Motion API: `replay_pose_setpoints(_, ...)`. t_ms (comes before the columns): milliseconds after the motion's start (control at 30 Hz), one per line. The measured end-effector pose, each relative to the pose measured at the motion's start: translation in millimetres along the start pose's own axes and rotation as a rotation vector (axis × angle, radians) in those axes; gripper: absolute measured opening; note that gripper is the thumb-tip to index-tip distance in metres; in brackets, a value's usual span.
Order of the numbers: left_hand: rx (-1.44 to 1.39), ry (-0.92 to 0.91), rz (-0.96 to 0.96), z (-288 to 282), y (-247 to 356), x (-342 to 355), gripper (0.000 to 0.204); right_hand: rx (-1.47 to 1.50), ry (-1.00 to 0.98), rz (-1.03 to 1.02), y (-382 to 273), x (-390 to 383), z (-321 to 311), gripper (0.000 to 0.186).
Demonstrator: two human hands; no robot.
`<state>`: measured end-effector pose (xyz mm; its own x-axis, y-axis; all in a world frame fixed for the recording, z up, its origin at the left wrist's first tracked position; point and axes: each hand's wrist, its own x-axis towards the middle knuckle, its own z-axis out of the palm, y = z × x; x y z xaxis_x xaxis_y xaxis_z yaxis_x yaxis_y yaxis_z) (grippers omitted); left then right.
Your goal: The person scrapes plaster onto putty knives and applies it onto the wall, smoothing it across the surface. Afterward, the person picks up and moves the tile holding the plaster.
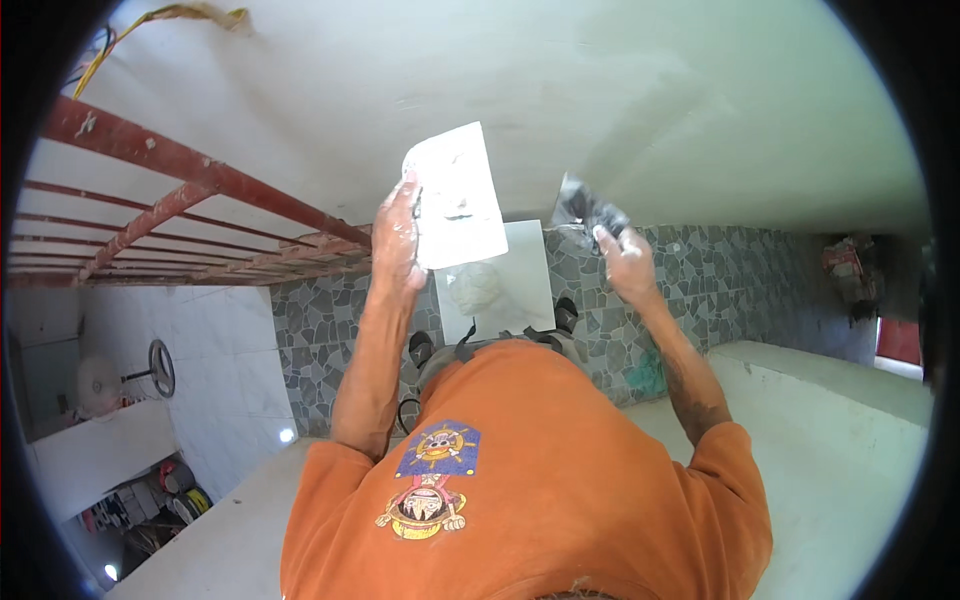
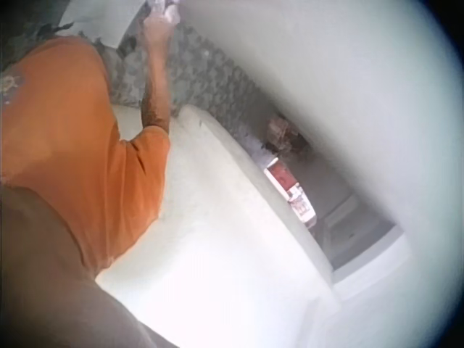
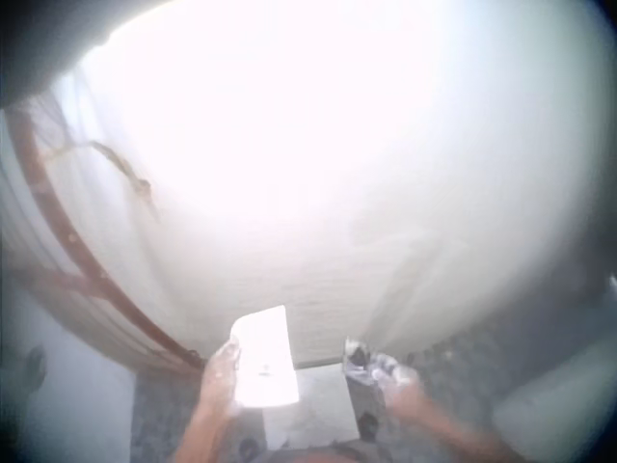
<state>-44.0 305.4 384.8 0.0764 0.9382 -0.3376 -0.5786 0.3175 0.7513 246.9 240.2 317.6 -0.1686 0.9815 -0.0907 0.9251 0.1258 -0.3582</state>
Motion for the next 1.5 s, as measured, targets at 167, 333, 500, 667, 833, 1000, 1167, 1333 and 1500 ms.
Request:
replay_pose_setpoints(167, 0.045, -0.047, -0.074, -14, -25, 7, 0.032, 1.818, 0.304, 0.092, -33, 16, -30, 0.037)
replay_pose_setpoints(333, -0.004, -0.104, -0.216, -7, -62, -6, 0.032, 1.979, 0.143, 0.212, -49, 31, -33, 0.032)
replay_pose_setpoints(500, -0.151, -0.186, -0.271, -3, -73, -7, 0.033, 1.763, -0.062, 0.248, -54, 32, -24, 0.036)
replay_pose_setpoints(667, -0.101, -0.201, -0.224, -5, -52, 0, 0.028, 1.684, -0.094, 0.29, -50, 15, -9, 0.033)
replay_pose_setpoints(833, -0.193, -0.191, -0.166, -26, -35, 23, 0.028, 1.527, -0.165, 0.286, -18, 3, -10, 0.035)
replay_pose_setpoints(1000, -0.068, -0.111, -0.062, -12, -22, 17, 0.029, 1.738, 0.225, 0.141, -40, -6, -66, 0.042)
replay_pose_setpoints(1167, -0.174, -0.093, -0.149, 0, -44, 5, 0.024, 0.822, 0.596, -0.056, -59, -16, -66, 0.028)
replay_pose_setpoints(1333, -0.338, -0.267, -0.266, 31, -51, -9, 0.025, 0.576, 0.856, -0.692, -80, -3, -51, 0.039)
replay_pose_setpoints(1500, -0.274, -0.28, -0.229, 33, -40, -2, 0.027, 0.423, 0.696, -0.795, -72, -1, -46, 0.049)
